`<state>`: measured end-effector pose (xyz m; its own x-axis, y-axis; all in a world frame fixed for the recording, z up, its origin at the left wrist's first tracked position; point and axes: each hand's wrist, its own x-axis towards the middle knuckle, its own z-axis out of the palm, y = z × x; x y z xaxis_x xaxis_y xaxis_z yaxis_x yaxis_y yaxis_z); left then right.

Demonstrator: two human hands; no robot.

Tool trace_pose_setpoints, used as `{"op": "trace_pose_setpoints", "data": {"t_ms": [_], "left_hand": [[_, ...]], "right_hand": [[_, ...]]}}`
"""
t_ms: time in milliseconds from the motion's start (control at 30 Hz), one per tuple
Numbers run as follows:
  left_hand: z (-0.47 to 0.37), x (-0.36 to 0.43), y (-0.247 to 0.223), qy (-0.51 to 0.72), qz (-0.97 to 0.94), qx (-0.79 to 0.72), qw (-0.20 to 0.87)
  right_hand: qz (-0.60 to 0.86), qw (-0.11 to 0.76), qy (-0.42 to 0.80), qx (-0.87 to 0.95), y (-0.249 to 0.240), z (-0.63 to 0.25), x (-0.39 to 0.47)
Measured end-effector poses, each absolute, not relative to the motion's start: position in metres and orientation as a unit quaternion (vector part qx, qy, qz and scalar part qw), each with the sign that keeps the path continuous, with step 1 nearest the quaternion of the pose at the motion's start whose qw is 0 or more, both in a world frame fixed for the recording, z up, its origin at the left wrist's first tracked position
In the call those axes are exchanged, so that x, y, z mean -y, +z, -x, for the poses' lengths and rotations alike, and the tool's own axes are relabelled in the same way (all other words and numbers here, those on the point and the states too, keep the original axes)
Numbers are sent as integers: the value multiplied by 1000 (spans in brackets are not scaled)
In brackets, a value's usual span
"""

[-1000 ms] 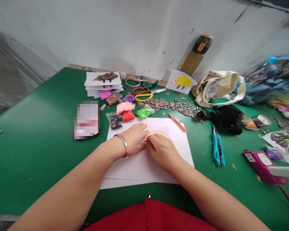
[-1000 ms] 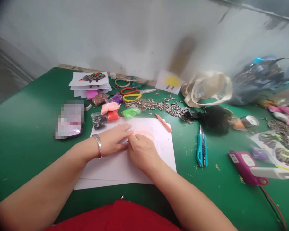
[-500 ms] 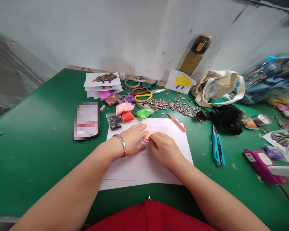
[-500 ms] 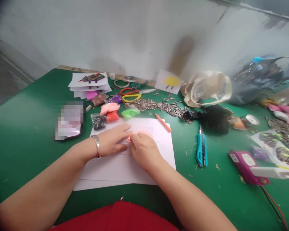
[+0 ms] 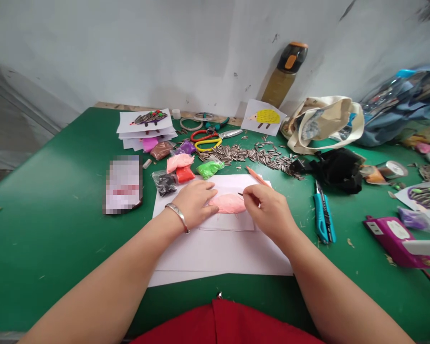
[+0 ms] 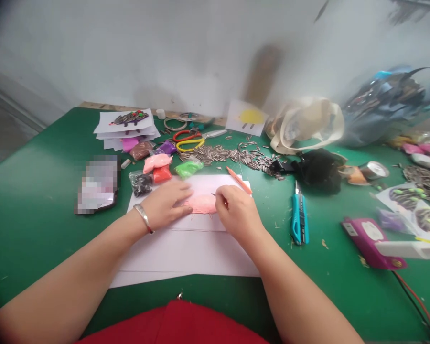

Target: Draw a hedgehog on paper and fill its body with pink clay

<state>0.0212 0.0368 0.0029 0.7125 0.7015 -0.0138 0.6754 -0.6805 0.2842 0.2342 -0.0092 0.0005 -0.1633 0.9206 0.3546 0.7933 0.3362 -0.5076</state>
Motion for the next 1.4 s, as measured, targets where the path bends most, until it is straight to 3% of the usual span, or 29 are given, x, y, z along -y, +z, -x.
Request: {"op": "trace_pose_setpoints", "data": {"t_ms": [300, 500, 867, 1400], "left_hand": [[-24, -32, 1, 57, -907, -391, 145], [-22, -33, -1, 65, -907, -378, 174], [-22, -30, -5, 61, -900, -398, 169], [-24, -27, -2, 64, -892, -413, 176]], "right_hand": [[550, 283, 121, 777, -3, -233, 9], [439, 189, 141, 867, 4, -227, 19], [375, 64, -5, 925, 5, -205, 45], [385, 26, 76, 919, 18, -222, 41]]}}
